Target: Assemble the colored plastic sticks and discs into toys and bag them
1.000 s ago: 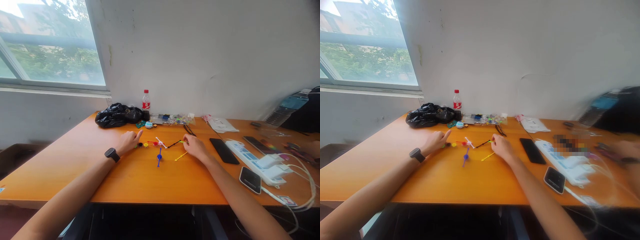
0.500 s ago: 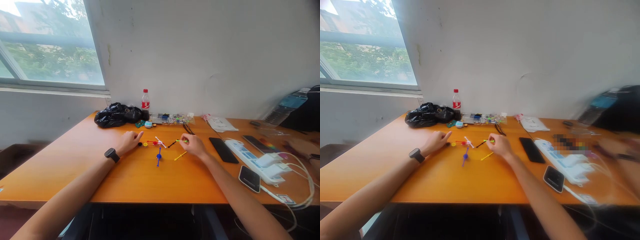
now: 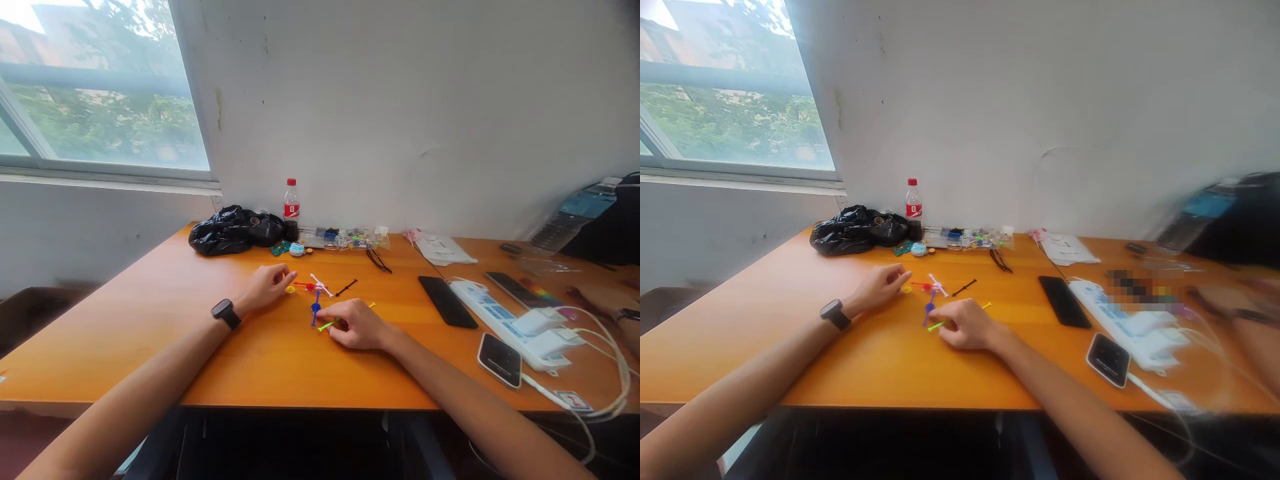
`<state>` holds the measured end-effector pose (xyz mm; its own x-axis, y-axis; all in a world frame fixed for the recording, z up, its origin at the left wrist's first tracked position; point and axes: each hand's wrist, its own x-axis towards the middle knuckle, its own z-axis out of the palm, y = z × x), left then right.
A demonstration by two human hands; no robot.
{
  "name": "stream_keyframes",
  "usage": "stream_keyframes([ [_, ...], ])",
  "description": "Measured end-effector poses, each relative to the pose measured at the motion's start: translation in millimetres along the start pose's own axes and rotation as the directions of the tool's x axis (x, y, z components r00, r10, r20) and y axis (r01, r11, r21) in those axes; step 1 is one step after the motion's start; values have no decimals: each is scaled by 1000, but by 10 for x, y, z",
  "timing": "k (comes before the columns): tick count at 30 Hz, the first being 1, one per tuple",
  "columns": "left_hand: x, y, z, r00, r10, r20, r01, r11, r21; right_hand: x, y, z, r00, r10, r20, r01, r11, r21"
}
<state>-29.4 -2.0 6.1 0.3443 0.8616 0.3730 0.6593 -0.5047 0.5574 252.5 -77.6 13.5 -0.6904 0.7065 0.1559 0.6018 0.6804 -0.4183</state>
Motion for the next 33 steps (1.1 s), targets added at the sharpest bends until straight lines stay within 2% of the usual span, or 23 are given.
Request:
stream_keyframes([
  [5,-89,199,18,982,123,143,-122,992,-17,25,-16,51,999,-37,-8,35,990,-134],
  [11,-132,272,11,954,223,199,-235,971,35,47,24,90,999,11,-38,-17,985,-172],
  [19,-89,234,-30,978,95,188,-128,977,170,84,26,70,990,126,-70,-137,971,-195],
  [26,-77,180,-3,981,76,180,-109,978,180,108,58,63,982,158,-101,-177,959,-220],
  [33,-81,196,2,982,93,164,-112,987,112,113,103,51,977,183,-112,-205,951,-230],
])
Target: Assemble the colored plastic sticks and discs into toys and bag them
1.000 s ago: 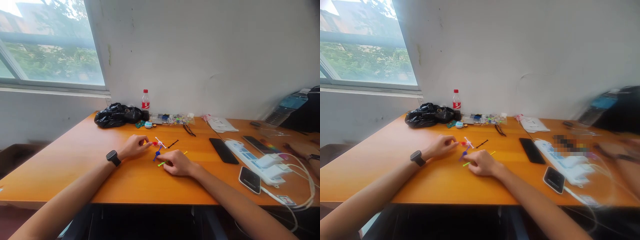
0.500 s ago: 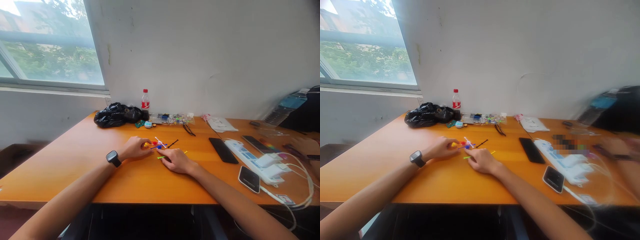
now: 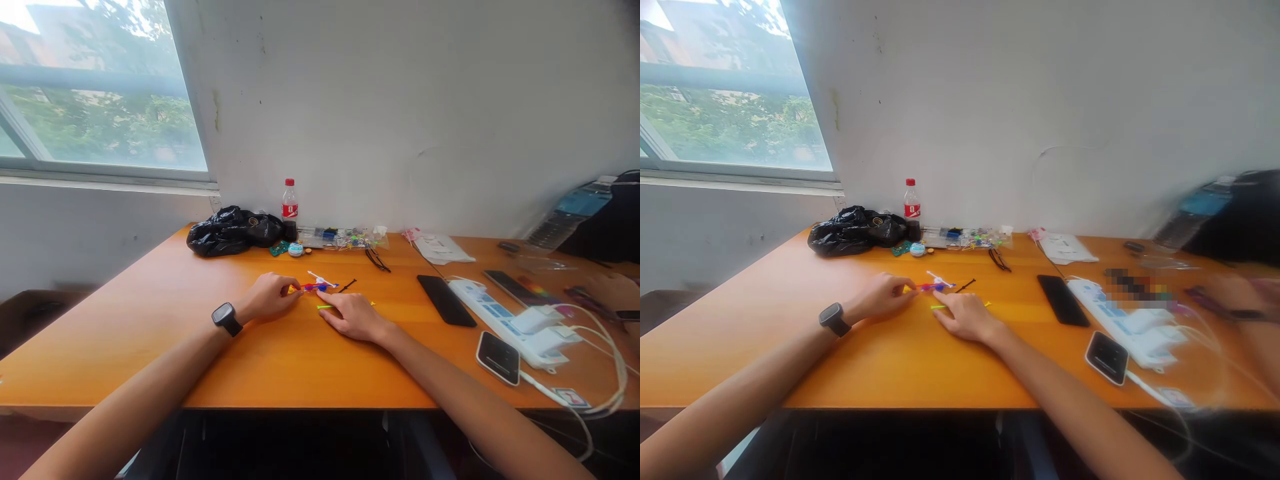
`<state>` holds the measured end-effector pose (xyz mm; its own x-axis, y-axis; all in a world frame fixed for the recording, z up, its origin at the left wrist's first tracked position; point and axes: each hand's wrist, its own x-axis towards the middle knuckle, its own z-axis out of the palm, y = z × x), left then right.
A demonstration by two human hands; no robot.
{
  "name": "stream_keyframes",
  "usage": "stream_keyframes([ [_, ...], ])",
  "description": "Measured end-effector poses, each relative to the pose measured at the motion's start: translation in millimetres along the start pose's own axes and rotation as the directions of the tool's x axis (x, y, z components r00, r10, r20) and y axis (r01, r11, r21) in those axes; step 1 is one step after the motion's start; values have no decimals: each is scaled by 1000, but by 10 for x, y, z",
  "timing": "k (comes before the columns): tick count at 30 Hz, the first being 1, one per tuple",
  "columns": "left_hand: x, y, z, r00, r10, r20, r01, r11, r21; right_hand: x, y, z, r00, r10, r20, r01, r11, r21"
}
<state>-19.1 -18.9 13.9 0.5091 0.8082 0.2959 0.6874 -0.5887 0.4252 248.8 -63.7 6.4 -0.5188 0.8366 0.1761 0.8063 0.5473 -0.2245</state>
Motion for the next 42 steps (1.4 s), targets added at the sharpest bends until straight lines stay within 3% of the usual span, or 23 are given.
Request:
stream_keyframes([
  [7,-10,32,37,996,89,5,-88,994,-68,6,26,-14,1000,3,14,-3,1000,-1],
  [16,-57,114,-50,944,255,209,-187,936,-297,-35,114,-39,1000,-7,0,7,994,107],
  [24,-62,213,129,967,237,95,-186,909,-374,-63,105,-161,999,28,-24,-22,981,190],
  [31,-48,182,280,975,220,10,-188,857,-480,-32,228,-110,995,83,-47,-72,977,199],
  [36,-26,163,332,967,245,-68,-244,819,-520,-12,269,-67,992,13,-127,20,968,249],
  [39,-29,145,336,966,256,-35,-243,852,-464,-8,270,-59,987,-10,-163,55,960,275],
  [42,-53,128,332,972,234,13,-204,872,-445,-10,272,-56,988,28,-149,15,961,277],
])
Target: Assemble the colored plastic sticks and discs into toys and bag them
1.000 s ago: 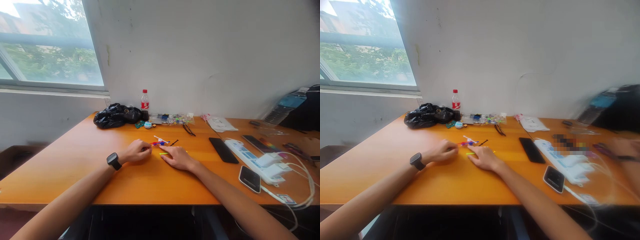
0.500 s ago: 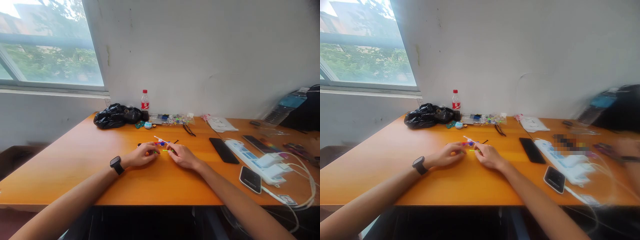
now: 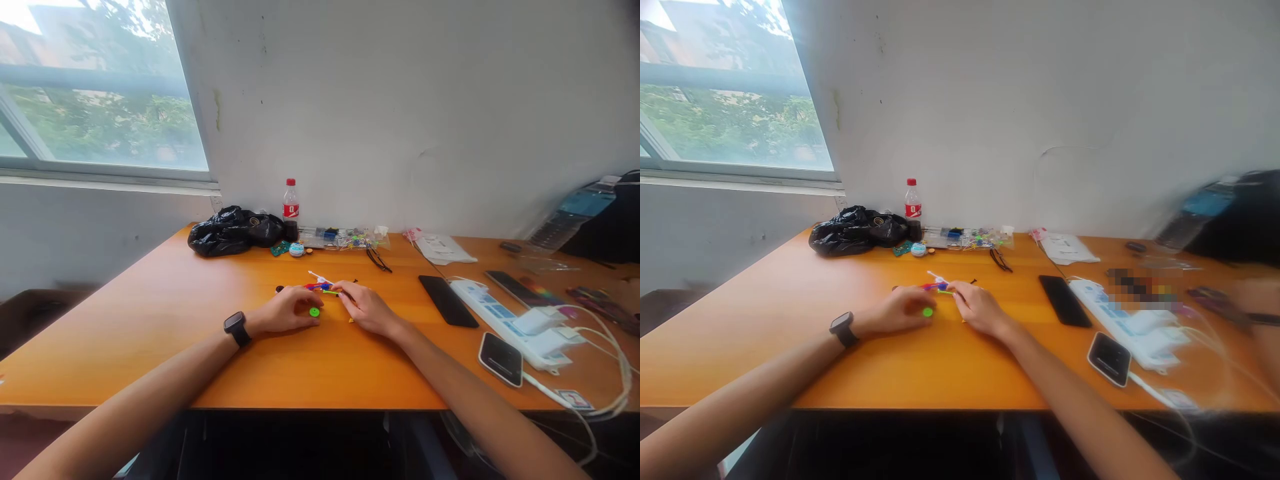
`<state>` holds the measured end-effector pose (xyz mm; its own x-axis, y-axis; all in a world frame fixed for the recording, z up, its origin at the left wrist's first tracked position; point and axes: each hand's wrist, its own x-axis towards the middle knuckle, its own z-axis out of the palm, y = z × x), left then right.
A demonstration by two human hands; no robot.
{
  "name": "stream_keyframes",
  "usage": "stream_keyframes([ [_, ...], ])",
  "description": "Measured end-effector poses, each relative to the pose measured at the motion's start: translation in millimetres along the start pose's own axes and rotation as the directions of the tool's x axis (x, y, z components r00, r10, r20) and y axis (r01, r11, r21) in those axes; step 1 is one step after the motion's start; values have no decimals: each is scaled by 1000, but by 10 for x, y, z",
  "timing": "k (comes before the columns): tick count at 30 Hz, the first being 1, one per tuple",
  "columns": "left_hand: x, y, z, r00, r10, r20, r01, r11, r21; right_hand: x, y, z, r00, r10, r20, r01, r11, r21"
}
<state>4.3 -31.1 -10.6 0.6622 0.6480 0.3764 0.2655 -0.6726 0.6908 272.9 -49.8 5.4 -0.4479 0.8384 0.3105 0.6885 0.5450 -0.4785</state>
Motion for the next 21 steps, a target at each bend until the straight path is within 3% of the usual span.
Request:
stream_keyframes([
  [9,-24,31,-38,999,28,17,-30,994,103,-15,0,-11,999,18,29,-19,1000,8],
  [16,-19,6,-15,996,70,-54,-64,991,119,-28,-15,-10,997,19,76,-22,999,43],
  [21,-13,25,-51,997,64,-44,-57,988,147,-38,-1,-9,996,22,82,-25,999,37],
])
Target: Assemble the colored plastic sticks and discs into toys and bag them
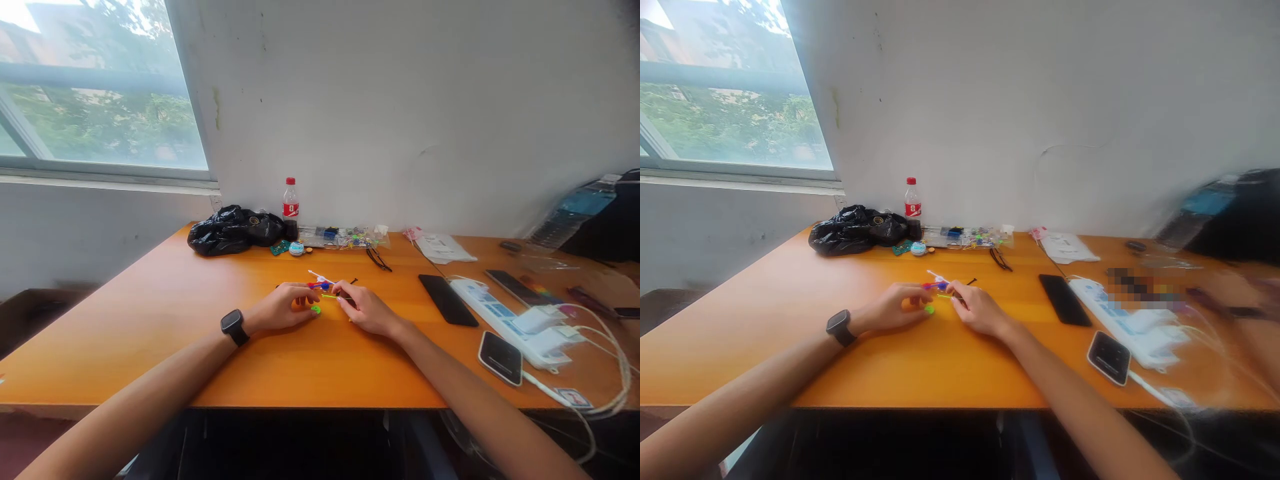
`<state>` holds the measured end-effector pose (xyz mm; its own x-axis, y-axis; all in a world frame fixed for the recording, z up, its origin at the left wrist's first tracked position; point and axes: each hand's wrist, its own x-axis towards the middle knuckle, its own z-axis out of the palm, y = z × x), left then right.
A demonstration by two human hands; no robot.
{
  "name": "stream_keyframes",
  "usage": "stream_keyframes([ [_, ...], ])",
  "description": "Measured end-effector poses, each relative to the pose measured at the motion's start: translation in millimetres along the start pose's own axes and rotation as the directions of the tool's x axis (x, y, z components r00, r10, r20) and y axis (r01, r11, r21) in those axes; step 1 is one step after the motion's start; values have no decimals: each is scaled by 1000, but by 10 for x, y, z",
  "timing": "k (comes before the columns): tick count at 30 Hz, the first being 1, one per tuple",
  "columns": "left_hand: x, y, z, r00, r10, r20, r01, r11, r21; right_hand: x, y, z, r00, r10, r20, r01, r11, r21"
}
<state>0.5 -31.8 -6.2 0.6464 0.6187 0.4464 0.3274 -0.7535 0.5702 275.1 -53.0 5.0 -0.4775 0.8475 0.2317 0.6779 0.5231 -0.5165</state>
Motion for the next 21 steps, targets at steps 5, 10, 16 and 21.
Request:
stream_keyframes([
  [5,5,32,-33,998,-11,60,11,1000,2,-3,-3,2,1000,-11,-7,11,1000,4],
  [10,10,48,-34,997,-15,79,15,1000,-2,-7,-26,-12,1000,-11,9,11,1000,-13],
  [16,11,29,-24,996,-8,85,9,1000,-17,-13,-53,-24,1000,-17,15,17,1000,-19],
  [21,12,24,-21,996,-8,85,9,1000,-17,-5,-47,-22,1000,-15,19,15,999,-28],
])
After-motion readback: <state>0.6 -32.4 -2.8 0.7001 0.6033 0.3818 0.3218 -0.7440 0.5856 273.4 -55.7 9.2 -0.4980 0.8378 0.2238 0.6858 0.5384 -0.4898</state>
